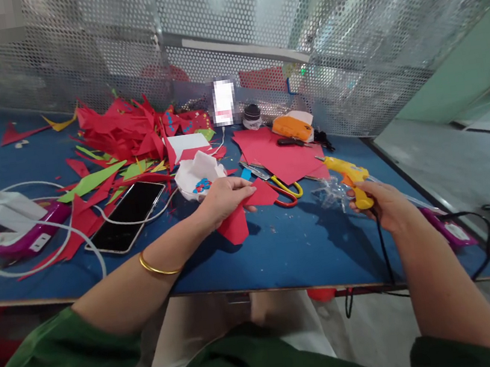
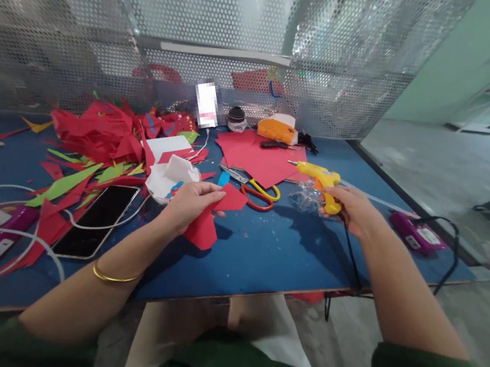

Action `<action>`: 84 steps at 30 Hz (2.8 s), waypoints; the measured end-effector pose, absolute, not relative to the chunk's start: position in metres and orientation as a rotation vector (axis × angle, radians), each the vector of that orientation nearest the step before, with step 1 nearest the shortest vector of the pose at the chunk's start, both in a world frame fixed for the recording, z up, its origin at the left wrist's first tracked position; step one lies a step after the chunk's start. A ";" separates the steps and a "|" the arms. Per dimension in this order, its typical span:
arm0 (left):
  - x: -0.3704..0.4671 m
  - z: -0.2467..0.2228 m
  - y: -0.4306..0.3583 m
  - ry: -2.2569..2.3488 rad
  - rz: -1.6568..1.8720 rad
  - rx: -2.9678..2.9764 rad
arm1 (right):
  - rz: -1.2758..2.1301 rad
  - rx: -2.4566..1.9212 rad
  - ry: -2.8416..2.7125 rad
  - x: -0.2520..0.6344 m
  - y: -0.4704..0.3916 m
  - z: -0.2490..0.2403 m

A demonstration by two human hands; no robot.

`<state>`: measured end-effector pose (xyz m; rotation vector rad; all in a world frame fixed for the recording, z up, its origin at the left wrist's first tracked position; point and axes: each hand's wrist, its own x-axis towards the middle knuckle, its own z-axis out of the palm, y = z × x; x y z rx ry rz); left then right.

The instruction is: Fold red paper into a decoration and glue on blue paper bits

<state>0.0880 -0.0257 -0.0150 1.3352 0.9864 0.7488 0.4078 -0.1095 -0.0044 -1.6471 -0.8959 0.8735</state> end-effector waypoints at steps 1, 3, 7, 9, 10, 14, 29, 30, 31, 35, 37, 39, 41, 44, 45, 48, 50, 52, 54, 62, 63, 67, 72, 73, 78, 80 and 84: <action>0.088 -0.015 -0.026 0.987 0.748 1.333 | 0.884 -1.607 -0.895 0.403 -0.111 -0.003; 0.087 -0.015 -0.026 0.985 0.743 1.321 | 0.888 -1.531 -0.901 0.392 -0.113 -0.001; 0.086 -0.015 -0.026 0.967 0.752 1.303 | 0.824 -1.282 -0.912 0.365 -0.115 0.007; 0.086 -0.015 -0.026 0.967 0.756 1.298 | 0.954 -1.119 -0.907 0.354 -0.114 0.012; 0.086 -0.015 -0.025 0.968 0.754 1.301 | 1.064 -1.056 -0.913 0.349 -0.112 0.015; 0.086 -0.011 -0.026 0.980 0.747 1.292 | 1.240 -0.991 -0.966 0.329 -0.101 0.027; 0.083 -0.007 -0.024 1.027 0.746 1.237 | 0.825 -1.104 -1.467 0.308 -0.089 -0.022; 0.082 -0.007 -0.024 1.024 0.751 1.245 | 0.803 -1.113 -1.520 0.310 -0.092 -0.021; 0.082 -0.007 -0.024 1.024 0.753 1.252 | 0.780 -1.110 -1.562 0.310 -0.096 -0.020; 0.082 -0.006 -0.026 1.046 0.766 1.240 | 0.678 -1.143 -1.682 0.307 -0.102 -0.016; 0.082 -0.006 -0.026 1.045 0.770 1.241 | 0.630 -1.206 -1.711 0.304 -0.102 -0.017; 0.082 -0.006 -0.026 1.042 0.777 1.260 | 0.600 -1.236 -1.715 0.302 -0.101 -0.020; 0.083 -0.006 -0.026 1.046 0.784 1.275 | 0.600 -1.238 -1.718 0.301 -0.100 -0.023; 0.083 -0.004 -0.025 1.052 0.801 1.283 | 0.616 -1.253 -1.712 0.300 -0.101 -0.025; 0.083 -0.004 -0.025 1.057 0.804 1.282 | 0.611 -1.257 -1.713 0.300 -0.101 -0.024; 0.083 -0.002 -0.025 1.074 0.801 1.291 | 0.584 -1.267 -1.718 0.299 -0.102 -0.022; 0.083 -0.001 -0.026 1.080 0.795 1.304 | 0.585 -1.269 -1.725 0.299 -0.102 -0.022; 0.082 0.000 -0.026 1.081 0.793 1.310 | 0.591 -1.267 -1.733 0.299 -0.102 -0.023; 0.083 0.000 -0.026 1.080 0.796 1.304 | 0.587 -1.264 -1.744 0.299 -0.102 -0.025; 0.083 -0.001 -0.027 1.078 0.792 1.325 | 0.525 -1.305 -1.779 0.299 -0.102 -0.025; 0.083 -0.001 -0.027 1.081 0.792 1.328 | 0.518 -1.307 -1.783 0.298 -0.103 -0.023; 0.083 -0.002 -0.026 1.076 0.800 1.335 | 0.470 -1.312 -1.801 0.295 -0.103 -0.018; 0.083 -0.004 -0.026 1.061 0.804 1.343 | 0.453 -1.341 -1.797 0.292 -0.103 -0.015; 0.083 -0.004 -0.026 1.060 0.805 1.341 | 0.461 -1.345 -1.795 0.292 -0.103 -0.015; 0.083 -0.004 -0.026 1.060 0.807 1.344 | 0.463 -1.327 -1.794 0.292 -0.103 -0.015; 0.083 -0.005 -0.025 1.052 0.811 1.350 | 0.463 -1.321 -1.796 0.292 -0.103 -0.015; 0.082 -0.006 -0.025 1.037 0.811 1.349 | 0.448 -1.325 -1.801 0.293 -0.103 -0.016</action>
